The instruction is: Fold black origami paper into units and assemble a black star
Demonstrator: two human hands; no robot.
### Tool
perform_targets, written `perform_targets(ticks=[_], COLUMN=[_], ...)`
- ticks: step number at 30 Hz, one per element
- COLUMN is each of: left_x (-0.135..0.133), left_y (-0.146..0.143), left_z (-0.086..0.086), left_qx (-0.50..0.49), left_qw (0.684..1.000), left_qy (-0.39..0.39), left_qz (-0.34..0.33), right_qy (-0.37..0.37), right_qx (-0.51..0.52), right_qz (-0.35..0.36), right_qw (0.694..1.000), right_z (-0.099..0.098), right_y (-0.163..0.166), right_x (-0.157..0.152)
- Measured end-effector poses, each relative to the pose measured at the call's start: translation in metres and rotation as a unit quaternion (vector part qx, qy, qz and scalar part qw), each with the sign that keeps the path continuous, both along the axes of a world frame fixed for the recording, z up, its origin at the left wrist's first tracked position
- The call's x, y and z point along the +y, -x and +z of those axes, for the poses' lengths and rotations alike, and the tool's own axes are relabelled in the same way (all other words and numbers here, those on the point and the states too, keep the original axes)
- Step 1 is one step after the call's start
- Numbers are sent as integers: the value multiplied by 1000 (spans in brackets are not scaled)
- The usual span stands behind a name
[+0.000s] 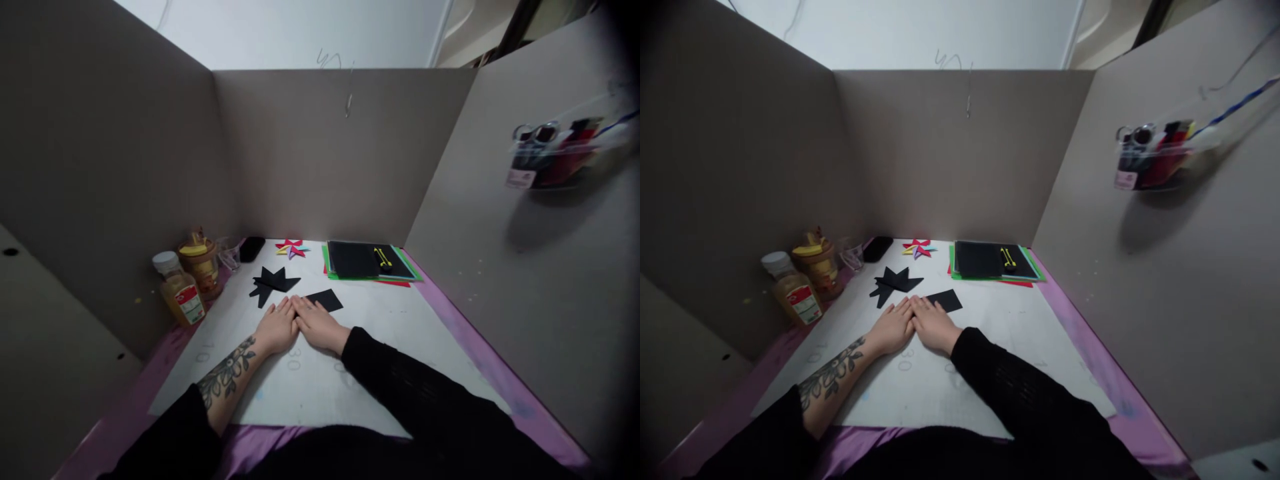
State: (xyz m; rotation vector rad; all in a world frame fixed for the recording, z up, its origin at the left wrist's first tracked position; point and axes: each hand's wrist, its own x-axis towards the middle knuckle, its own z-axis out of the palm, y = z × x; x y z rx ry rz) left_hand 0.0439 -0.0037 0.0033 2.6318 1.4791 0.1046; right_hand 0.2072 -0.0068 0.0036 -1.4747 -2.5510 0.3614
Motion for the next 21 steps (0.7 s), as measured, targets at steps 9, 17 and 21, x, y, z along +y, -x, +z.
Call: perform_targets(ticks=[9, 17, 21], left_x=[1, 19, 21], left_y=[-19, -100, -76], left_z=[14, 4, -5], left_qx=[30, -59, -48], left_qw=[999, 996, 999], left_qy=[6, 9, -6], left_qz=[33, -70, -19], right_qy=[12, -10, -11], right_qx=[-76, -103, -98], right_qz=[-168, -167, -176], right_qw=[983, 981, 979], right_z=[-7, -16, -15], right_y=[-87, -92, -93], right_x=[15, 16, 16])
